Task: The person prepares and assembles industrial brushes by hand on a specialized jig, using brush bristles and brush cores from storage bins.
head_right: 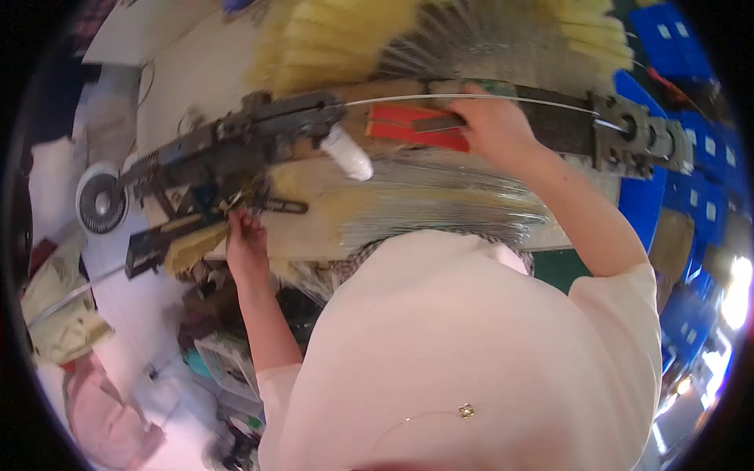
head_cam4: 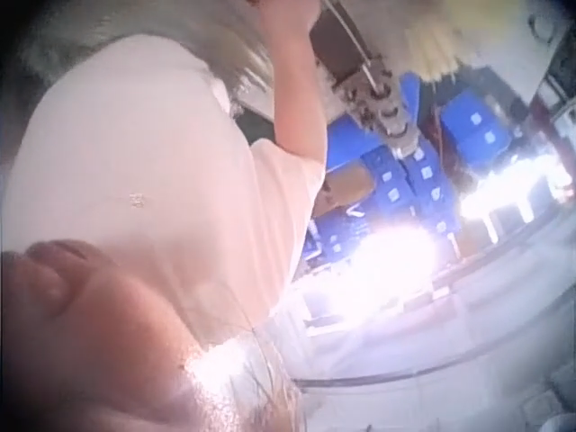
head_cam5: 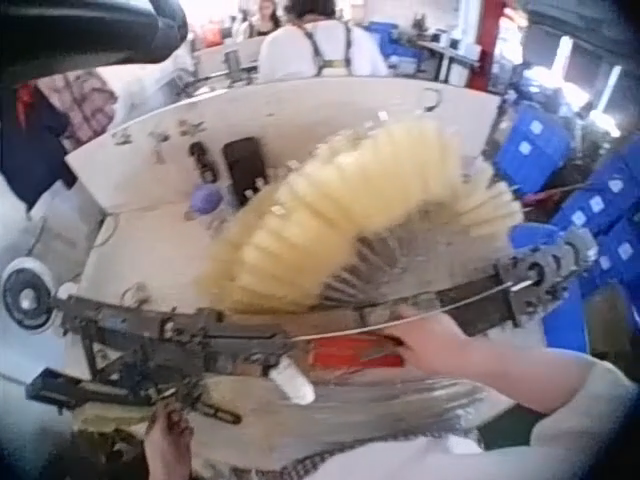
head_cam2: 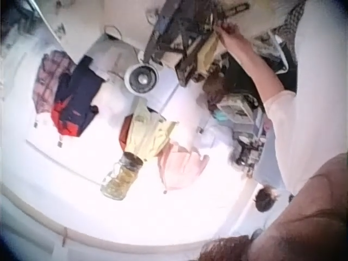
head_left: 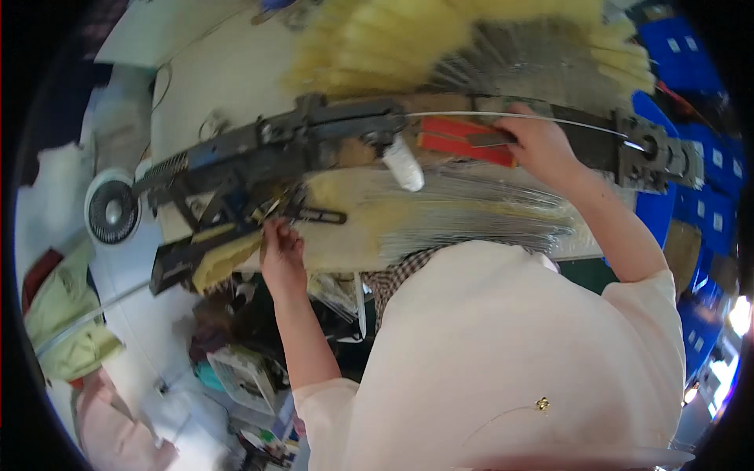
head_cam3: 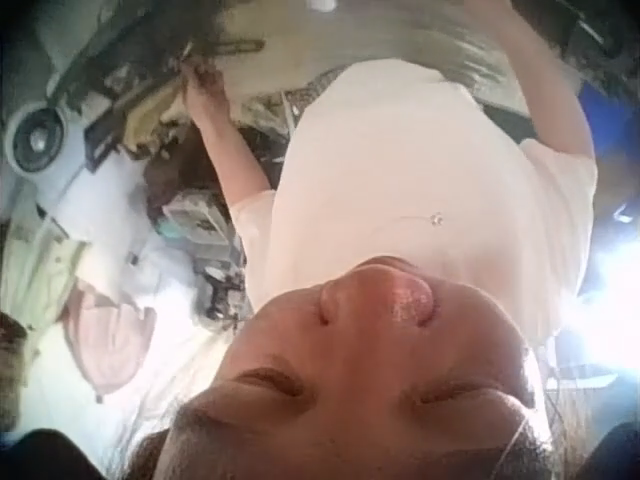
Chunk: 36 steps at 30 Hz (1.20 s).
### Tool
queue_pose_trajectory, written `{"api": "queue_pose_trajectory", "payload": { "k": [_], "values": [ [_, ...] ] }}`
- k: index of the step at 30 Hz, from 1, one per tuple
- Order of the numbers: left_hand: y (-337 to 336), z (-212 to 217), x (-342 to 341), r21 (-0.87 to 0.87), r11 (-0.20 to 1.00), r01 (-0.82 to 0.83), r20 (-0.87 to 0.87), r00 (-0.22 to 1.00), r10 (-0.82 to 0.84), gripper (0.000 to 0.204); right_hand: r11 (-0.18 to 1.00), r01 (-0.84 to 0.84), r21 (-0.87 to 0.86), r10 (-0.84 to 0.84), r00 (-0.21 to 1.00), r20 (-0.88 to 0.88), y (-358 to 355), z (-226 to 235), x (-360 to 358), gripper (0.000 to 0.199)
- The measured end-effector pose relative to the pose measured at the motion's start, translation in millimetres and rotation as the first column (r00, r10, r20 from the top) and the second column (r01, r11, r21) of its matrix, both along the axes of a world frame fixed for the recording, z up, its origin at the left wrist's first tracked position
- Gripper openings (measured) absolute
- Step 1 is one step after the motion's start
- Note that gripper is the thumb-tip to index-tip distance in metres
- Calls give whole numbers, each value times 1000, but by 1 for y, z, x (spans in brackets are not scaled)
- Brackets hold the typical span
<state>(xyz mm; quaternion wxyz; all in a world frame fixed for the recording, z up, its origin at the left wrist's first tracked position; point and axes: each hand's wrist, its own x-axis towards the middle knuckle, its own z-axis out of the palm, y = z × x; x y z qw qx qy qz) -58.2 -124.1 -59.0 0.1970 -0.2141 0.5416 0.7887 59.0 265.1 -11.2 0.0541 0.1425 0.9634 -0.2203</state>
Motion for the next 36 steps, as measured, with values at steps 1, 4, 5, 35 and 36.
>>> {"api": "queue_pose_trajectory", "payload": {
  "k": [1, 4, 5, 35, 36],
  "values": [
    [3, 1, 6, 16, 999, 35, 3, 999, -35, 27, 997, -79, -18, 80, 996, 30, 3, 2, 4, 34],
    [19, 9, 19, -33, 998, -60, 54, 997, 61, 25, 988, -143, -55, 146, 988, 54, 10, 29, 21, 21],
    [32, 18, 23, 0, 996, 89, 120, 989, -88, 25, 970, -158, -184, 168, 985, 37, 17, 41, 28, 20],
    [212, 73, 25, 424, 655, 626, 89, 690, -718, 48, 731, 191, -655, -49, 972, 229, 48, 58, -33, 35],
    [217, 75, 29, 446, 736, 510, 79, 796, -600, 56, 710, 238, -663, -77, 962, 263, 45, 58, -34, 37]
  ]
}}
